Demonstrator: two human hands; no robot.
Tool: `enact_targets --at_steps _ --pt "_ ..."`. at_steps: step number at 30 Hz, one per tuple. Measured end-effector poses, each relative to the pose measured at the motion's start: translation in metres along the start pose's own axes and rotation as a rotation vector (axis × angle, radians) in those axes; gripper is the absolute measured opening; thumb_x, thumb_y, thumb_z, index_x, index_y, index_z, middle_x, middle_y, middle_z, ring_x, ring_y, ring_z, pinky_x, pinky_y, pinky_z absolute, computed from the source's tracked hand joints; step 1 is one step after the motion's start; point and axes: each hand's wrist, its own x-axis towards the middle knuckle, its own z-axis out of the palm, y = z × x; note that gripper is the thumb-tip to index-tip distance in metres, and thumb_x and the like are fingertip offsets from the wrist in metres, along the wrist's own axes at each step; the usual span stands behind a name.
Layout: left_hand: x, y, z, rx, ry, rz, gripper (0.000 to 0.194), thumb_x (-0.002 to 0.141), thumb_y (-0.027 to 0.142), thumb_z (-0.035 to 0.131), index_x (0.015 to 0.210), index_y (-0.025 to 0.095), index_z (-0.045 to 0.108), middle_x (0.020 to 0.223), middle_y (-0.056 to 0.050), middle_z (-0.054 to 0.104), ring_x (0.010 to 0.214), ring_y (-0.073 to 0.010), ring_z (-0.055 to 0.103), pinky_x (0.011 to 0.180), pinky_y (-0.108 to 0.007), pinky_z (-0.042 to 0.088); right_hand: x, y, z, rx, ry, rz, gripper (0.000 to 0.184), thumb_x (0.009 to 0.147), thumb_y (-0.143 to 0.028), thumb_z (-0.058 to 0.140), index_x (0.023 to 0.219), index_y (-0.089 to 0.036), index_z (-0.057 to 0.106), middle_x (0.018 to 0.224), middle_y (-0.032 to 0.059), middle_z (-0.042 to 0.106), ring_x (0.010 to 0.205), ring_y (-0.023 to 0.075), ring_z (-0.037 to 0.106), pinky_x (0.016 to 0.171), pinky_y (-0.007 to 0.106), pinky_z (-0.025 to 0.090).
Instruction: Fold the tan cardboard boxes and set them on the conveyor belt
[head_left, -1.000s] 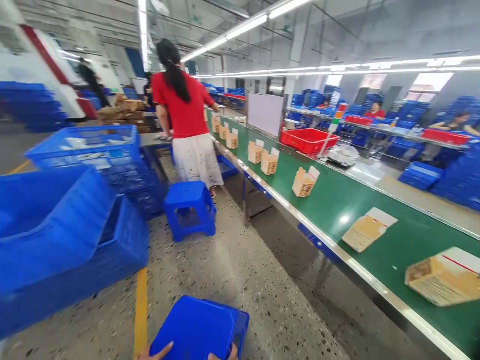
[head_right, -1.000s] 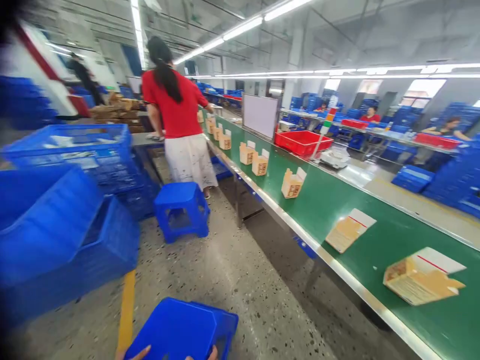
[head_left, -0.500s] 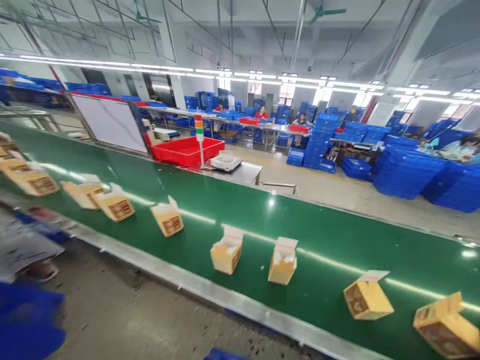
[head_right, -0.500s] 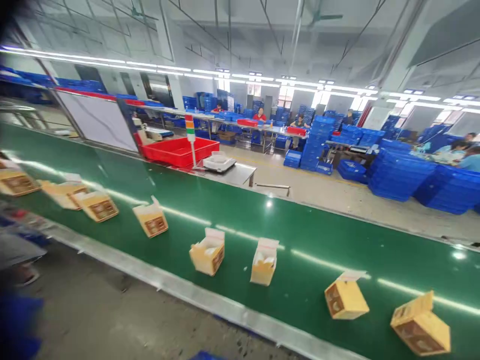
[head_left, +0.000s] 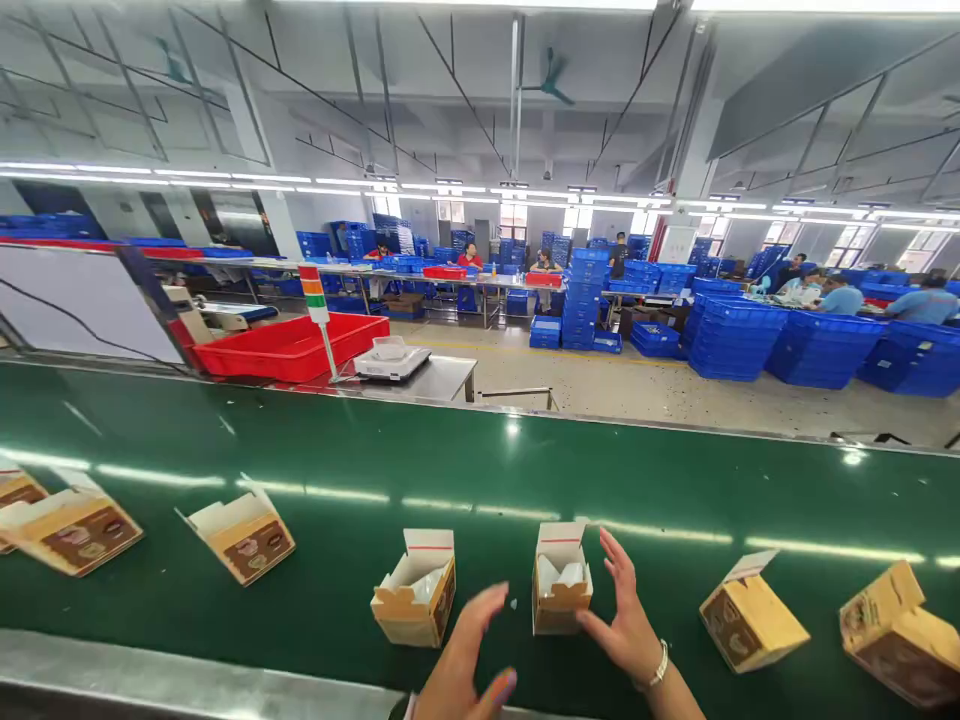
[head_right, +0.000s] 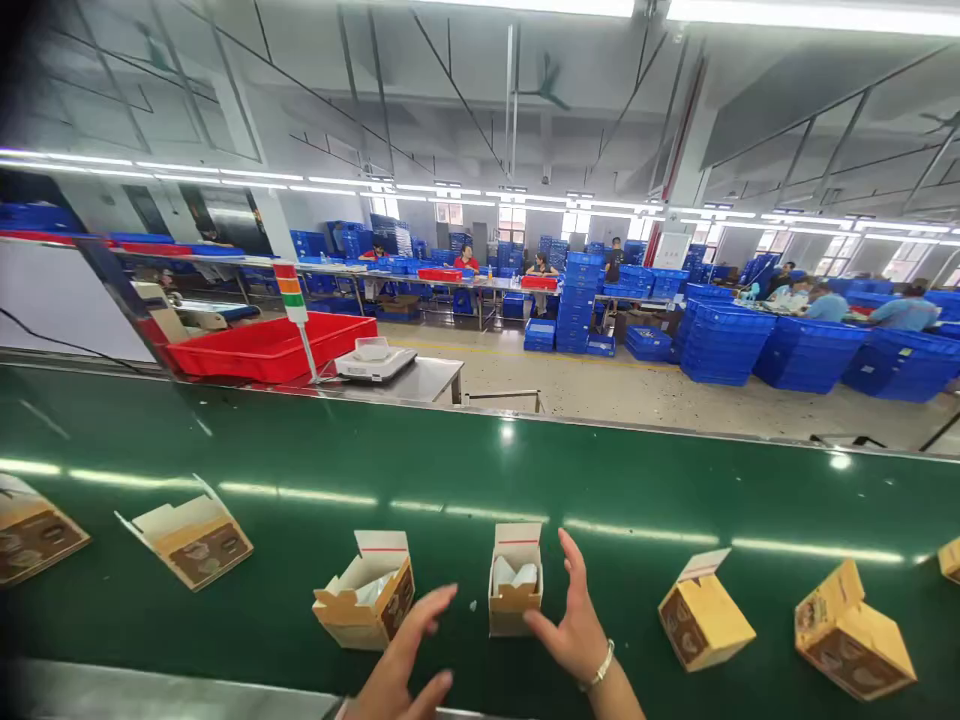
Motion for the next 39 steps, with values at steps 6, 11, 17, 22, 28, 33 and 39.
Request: enact_targets --at_steps 6,11,17,22,28,33,39 --pt "0.035 0.046 0.028 -0.016 -0.243 0.268 0.033 0.080 0.039 0.060 0.110 0.029 0.068 0.124 -0.008 0.063 0.132 -0.0329 0.037 0.110 -0.053 0.023 0.024 -0.024 0.009 0.050 -0.093 -0.061 0.042 0.078 -0.052 0.061 0.108 -0.024 0.068 0.142 0.0110 0.043 0.125 0.0306 0.047 0.106 0.048 0.037" --pt "0.053 0.048 0.063 -0.235 -0.068 0.172 0.028 0.072 0.039 0.069 0.055 0.022 0.056 0.072 -0.006 0.063 0.090 -0.0250 0.059 0.099 -0.043 0.039 0.026 -0.026 0.019 0.229 0.092 0.199 0.045 0.075 -0.062 0.056 0.085 -0.020 0.069 0.121 0.0123 0.058 0.109 0.0269 0.057 0.097 0.041 0.044" --pt "0.064 0.045 0.090 -0.654 0.087 -0.221 0.049 0.054 0.017 0.081 0.088 0.021 0.045 0.088 -0.002 0.056 0.082 -0.0169 0.059 0.079 -0.033 0.048 0.026 -0.015 0.023 0.427 0.382 0.545 0.049 0.053 -0.040 0.072 0.095 -0.024 0.052 0.095 0.0058 0.061 0.088 0.0230 0.062 0.074 0.036 0.055" --pt "0.074 0.058 0.098 -0.761 -0.142 -0.454 0.036 0.062 0.004 0.069 0.088 0.017 0.047 0.083 -0.003 0.061 0.079 -0.0171 0.061 0.083 -0.036 0.047 0.033 -0.023 0.006 0.542 0.234 0.680 0.046 0.048 -0.025 0.066 0.092 -0.024 0.049 0.086 0.0036 0.065 0.078 0.0226 0.065 0.068 0.035 0.055" --pt "0.073 0.070 0.108 -0.646 -0.088 -0.438 0.033 0.069 0.011 0.069 0.094 0.016 0.048 0.091 -0.008 0.062 0.090 -0.0213 0.062 0.088 -0.039 0.047 0.047 -0.030 -0.013 0.485 0.163 0.781 0.040 0.047 -0.020 0.062 0.086 -0.023 0.052 0.078 0.0035 0.065 0.074 0.0239 0.065 0.064 0.035 0.053" --pt "-0.009 0.059 0.080 -0.270 0.002 0.253 0.035 0.075 0.025 0.067 0.107 0.020 0.054 0.108 -0.010 0.061 0.101 -0.0234 0.057 0.085 -0.038 0.048 0.010 -0.050 -0.024 0.072 0.691 0.338 0.038 0.064 -0.033 0.066 0.096 -0.020 0.052 0.107 0.0109 0.059 0.105 0.0279 0.057 0.086 0.046 0.049" --pt "-0.048 0.026 -0.001 0.060 0.542 0.690 0.034 0.086 0.027 0.055 0.119 0.025 0.049 0.107 -0.008 0.061 0.103 -0.0232 0.057 0.083 -0.039 0.047 -0.034 -0.088 0.025 -0.150 0.187 -0.424 0.042 0.082 -0.017 0.054 0.124 -0.023 0.049 0.122 0.0103 0.056 0.113 0.0234 0.056 0.092 0.043 0.049"
